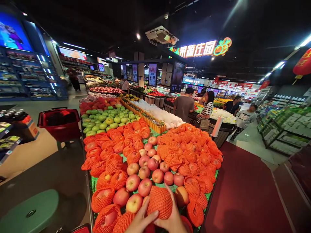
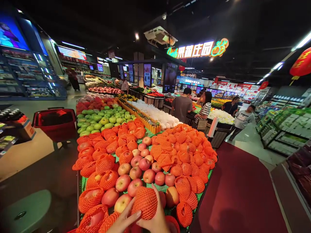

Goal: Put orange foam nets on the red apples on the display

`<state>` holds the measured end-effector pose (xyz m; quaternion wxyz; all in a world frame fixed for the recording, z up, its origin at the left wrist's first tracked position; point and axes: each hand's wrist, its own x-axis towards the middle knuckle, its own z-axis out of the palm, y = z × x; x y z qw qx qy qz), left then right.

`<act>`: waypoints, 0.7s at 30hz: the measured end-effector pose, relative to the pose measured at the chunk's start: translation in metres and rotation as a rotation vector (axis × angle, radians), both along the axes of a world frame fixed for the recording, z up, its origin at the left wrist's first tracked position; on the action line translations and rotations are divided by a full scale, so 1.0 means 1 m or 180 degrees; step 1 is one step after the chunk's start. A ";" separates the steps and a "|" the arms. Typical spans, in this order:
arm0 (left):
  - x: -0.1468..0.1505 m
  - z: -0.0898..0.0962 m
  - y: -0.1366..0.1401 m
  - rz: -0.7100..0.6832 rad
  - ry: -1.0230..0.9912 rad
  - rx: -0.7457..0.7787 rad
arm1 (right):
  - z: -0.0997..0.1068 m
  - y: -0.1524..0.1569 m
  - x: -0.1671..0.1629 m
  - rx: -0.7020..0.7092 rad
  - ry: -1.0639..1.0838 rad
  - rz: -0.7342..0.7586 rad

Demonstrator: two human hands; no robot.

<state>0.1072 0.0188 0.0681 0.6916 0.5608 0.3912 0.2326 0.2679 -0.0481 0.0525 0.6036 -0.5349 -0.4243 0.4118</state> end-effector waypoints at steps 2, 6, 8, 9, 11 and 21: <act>-0.001 -0.002 -0.002 -0.0115 0.0012 0.0101 | -0.008 -0.004 0.003 -0.0027 0.0556 0.0067; -0.003 0.000 -0.004 -0.0243 0.0442 0.0886 | -0.022 -0.016 0.012 -0.0501 0.1168 0.0040; -0.003 0.008 -0.003 -0.0324 0.0646 0.1365 | -0.024 -0.019 0.016 -0.0485 0.1423 -0.0147; -0.003 0.014 -0.002 -0.0402 0.0661 0.1549 | -0.024 -0.020 0.018 -0.0452 0.1533 -0.0257; -0.004 0.022 0.004 -0.0568 0.0548 0.1798 | -0.021 -0.019 0.024 -0.0443 0.1765 -0.0441; -0.033 -0.078 0.036 -0.0148 0.2163 0.3356 | 0.017 -0.030 0.074 -0.0196 0.2099 -0.1416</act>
